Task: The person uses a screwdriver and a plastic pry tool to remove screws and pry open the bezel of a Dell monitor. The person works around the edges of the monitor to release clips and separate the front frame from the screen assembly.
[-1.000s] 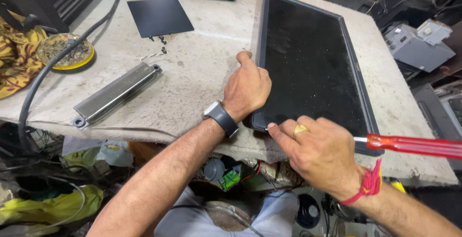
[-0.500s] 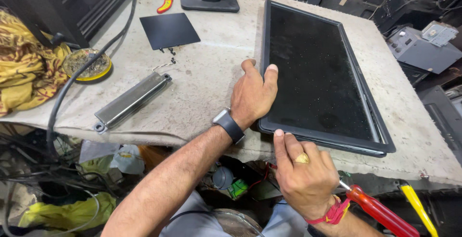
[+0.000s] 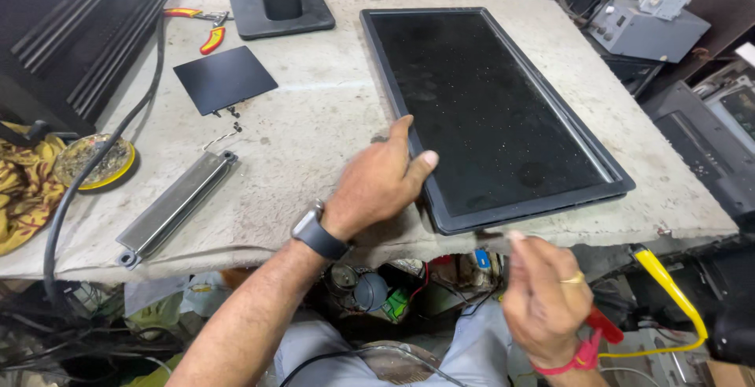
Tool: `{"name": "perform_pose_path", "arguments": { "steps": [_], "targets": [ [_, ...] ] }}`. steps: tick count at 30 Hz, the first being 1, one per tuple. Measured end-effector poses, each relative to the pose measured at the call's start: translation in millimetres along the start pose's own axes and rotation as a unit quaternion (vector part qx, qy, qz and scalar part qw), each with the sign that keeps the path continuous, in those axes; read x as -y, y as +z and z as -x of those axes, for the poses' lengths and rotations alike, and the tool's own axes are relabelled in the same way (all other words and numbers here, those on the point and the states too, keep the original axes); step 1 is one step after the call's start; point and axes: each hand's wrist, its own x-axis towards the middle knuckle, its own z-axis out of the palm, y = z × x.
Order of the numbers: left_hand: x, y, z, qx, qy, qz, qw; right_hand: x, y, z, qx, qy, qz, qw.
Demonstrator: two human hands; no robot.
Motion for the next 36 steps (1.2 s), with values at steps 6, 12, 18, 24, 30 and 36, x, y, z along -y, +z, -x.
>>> {"name": "perform_pose_path", "arguments": {
  "steps": [6,12,18,24,30,36],
  "targets": [
    [11,-39,-42,0.004,0.261,-0.217,0.940,-11,-25,14,0.061,0.385,-0.238,0.889],
    [10,-33,-60,0.039,0.367,-0.255,0.894,-34,-30,22,0.030,0.477,-0.515,0.712],
    [-20,-17,-62,0.077,0.343,-0.255,0.901,-80,-42,-27,0.062,0.460,-0.530,0.710],
    [-65,44,-54,0.017,0.422,-0.185,0.887,-125,-80,-21,-0.011,0.508,-0.470,0.722],
    [-72,49,-29,0.005,0.393,-0.175,0.903,-105,-95,98,0.070,0.540,-0.755,0.365],
    [-91,43,-25,0.045,0.341,-0.185,0.921,-61,-75,160,0.062,0.678,-0.658,0.323]
  ]
}}
